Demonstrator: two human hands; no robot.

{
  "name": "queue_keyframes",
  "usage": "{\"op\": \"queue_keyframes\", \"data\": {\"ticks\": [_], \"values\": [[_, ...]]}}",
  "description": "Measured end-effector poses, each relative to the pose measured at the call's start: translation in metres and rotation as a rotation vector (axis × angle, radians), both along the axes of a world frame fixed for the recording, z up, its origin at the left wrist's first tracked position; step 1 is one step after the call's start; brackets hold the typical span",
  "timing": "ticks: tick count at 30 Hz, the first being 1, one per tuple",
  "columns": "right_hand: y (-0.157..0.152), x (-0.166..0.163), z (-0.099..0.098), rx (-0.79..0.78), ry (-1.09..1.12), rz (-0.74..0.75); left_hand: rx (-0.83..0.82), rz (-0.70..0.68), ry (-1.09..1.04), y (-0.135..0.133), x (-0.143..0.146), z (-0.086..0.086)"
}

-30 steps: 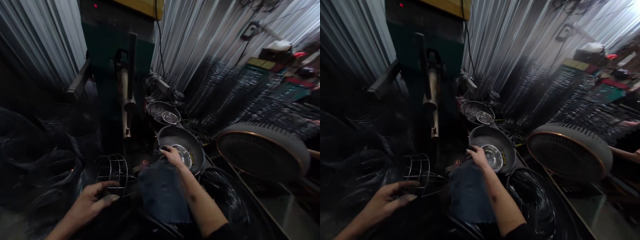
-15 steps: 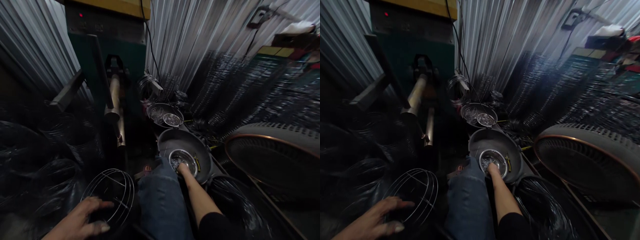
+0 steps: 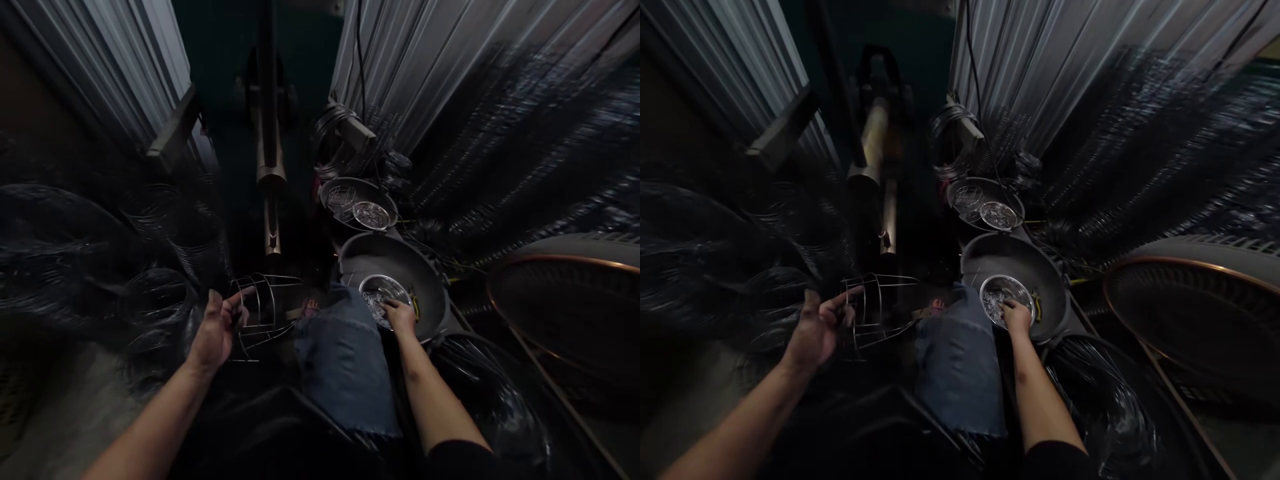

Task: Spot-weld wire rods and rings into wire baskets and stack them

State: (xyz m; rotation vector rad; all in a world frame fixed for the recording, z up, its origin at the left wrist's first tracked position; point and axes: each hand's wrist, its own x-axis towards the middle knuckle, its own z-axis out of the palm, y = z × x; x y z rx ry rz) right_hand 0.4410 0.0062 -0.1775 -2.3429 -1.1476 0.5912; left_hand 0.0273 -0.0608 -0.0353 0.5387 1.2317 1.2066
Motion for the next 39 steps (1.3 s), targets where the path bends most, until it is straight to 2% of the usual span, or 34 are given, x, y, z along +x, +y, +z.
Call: {"op": "queue_keyframes", "data": {"ticks": [2,4,6,8,12,16,18,20,23,26,30,34,39], "values": [[-0.013,-0.014,0.015,0.123,0.122,-0.055,0.001,0.076,-0.040,-0.005,0.004,-0.002],[-0.030,-0.031,0.029,0.286,0.348,-0.126,-0.008,0.127,-0.084,-0.010,0.006,-0.003],[-0.048,-0.047,0.040,0.376,0.565,-0.177,0.000,0.161,-0.116,-0.015,0.006,-0.004],[-0.064,-0.059,0.049,0.357,0.626,-0.172,0.037,0.186,-0.105,-0.021,0.005,-0.006],[-0.083,-0.071,0.060,0.294,0.503,-0.111,0.084,0.112,0.060,-0.038,0.003,-0.011],[-0.096,-0.075,0.075,0.124,0.474,-0.015,0.216,0.039,0.137,-0.048,0.001,-0.011],[-0.102,-0.077,0.086,0.079,0.462,0.019,0.266,0.072,0.096,-0.046,-0.001,-0.010],[-0.106,-0.079,0.098,0.064,0.450,0.045,0.249,0.151,0.023,-0.041,-0.004,-0.011],[-0.102,-0.093,0.110,0.064,0.460,0.077,0.178,0.277,0.006,-0.034,-0.006,-0.016],[-0.086,-0.131,0.116,0.077,0.579,0.144,0.139,0.307,0.011,-0.028,-0.004,-0.020],[-0.055,-0.202,0.120,0.086,1.128,0.339,0.106,0.339,-0.027,-0.022,0.002,-0.021],[-0.031,-0.243,0.129,0.119,1.412,0.286,0.111,0.421,0.003,-0.015,0.001,-0.020],[-0.022,-0.249,0.137,0.091,1.569,0.237,0.092,0.474,0.061,-0.008,-0.006,-0.023]]}}
